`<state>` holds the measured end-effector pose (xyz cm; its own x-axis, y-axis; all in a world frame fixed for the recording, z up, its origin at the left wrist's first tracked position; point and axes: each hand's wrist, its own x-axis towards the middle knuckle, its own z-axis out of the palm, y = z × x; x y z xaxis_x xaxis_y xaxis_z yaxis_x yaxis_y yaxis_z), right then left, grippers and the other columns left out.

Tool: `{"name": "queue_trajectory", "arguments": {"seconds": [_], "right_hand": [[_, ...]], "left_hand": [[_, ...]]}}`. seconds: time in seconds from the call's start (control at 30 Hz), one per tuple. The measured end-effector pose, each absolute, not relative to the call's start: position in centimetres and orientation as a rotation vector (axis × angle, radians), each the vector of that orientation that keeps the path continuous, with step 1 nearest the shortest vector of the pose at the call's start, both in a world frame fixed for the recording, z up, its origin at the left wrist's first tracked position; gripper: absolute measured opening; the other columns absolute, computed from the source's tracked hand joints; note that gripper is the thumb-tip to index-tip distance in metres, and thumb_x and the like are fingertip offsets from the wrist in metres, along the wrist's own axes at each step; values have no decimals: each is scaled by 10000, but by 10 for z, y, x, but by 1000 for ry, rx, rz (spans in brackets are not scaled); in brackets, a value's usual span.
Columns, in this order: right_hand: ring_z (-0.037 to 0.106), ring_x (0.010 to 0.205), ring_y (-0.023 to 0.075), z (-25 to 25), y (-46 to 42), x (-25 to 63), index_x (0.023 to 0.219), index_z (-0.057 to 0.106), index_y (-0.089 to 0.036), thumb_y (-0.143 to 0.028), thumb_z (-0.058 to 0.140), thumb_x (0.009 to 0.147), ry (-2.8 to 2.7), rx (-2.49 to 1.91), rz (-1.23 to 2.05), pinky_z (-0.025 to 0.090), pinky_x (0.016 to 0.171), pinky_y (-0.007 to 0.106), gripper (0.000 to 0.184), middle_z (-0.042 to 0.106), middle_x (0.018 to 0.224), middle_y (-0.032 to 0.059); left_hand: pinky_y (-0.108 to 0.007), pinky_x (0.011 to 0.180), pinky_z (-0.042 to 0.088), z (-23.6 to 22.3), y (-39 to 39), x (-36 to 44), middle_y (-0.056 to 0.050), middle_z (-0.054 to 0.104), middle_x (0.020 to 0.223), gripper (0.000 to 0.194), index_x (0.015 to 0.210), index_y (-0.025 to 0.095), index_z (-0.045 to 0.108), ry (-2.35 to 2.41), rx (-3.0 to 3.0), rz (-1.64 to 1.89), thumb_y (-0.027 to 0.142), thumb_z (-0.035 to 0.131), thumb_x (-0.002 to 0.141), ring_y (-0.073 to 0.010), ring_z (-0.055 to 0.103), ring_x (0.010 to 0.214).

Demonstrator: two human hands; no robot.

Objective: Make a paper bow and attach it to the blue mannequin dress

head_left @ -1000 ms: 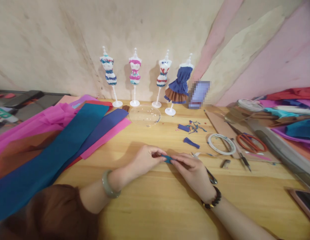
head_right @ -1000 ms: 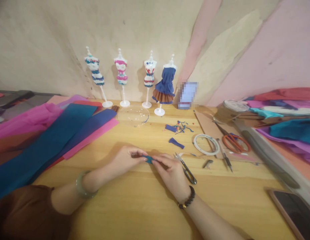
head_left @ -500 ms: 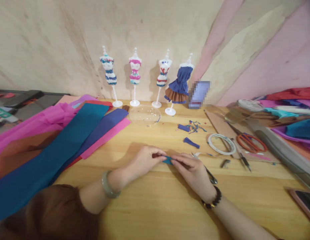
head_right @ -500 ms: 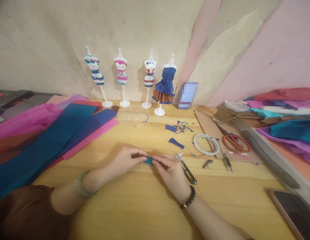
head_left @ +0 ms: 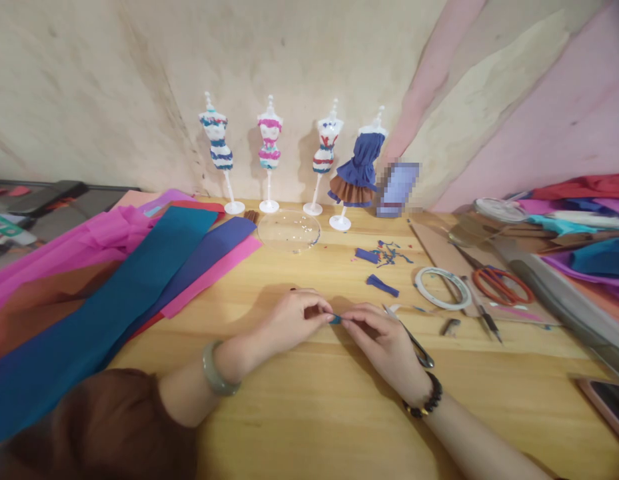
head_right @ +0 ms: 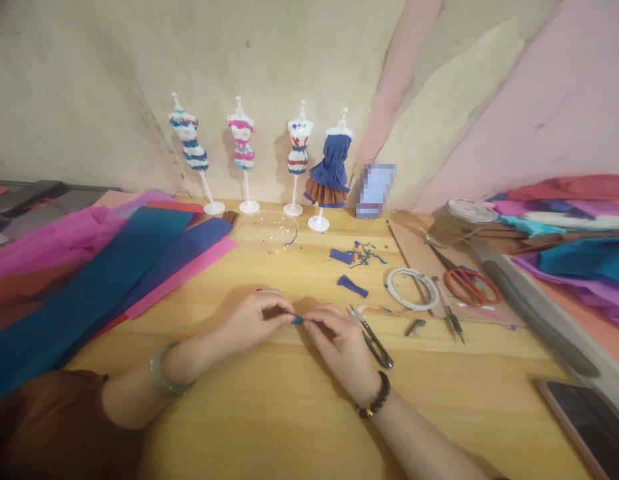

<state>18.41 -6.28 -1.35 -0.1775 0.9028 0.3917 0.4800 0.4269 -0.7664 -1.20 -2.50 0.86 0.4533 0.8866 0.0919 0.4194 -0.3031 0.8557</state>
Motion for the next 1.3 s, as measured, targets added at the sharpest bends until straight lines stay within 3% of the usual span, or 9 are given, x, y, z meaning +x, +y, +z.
{"name": "queue_trajectory", "arguments": {"seconds": [0.13, 0.5, 1.03, 1.3], "right_hand": [[675, 770, 190, -17, -63, 184, 868, 718, -235, -269, 589, 899, -1855, -1176, 628, 544, 710, 311, 137, 725, 833, 44], [694, 780, 175, -16, -64, 183, 877, 719, -234, -258, 584, 885, -1853, -1232, 714, 545, 738, 283, 137, 750, 848, 26], [730, 805, 214, -19, -63, 182, 895, 757, -238, -321, 618, 833, -1683, -1252, 813, 597, 767, 343, 173, 778, 899, 49], [719, 759, 188, -14, -64, 182, 848, 730, -214, -306, 610, 834, -1662, -1260, 823, 588, 721, 286, 152, 769, 832, 41]], "left_hand": [[-235, 727, 478, 5, -26, -12, -14, 731, 850, 107, 903, 191, 737, 1013, 2014, 721, 217, 675, 820, -142, 636, 769], [-214, 725, 474, 2, -23, -13, 5, 759, 846, 130, 875, 204, 761, 1018, 1977, 614, 207, 632, 857, -133, 663, 773], [-236, 806, 499, -4, -22, -15, -5, 758, 1003, 207, 1007, 218, 731, 1011, 1801, 629, 236, 592, 855, -156, 687, 890], [-226, 693, 491, -5, -20, -12, -22, 737, 796, 119, 835, 157, 720, 1040, 1630, 692, 172, 617, 779, -142, 658, 731]]}}
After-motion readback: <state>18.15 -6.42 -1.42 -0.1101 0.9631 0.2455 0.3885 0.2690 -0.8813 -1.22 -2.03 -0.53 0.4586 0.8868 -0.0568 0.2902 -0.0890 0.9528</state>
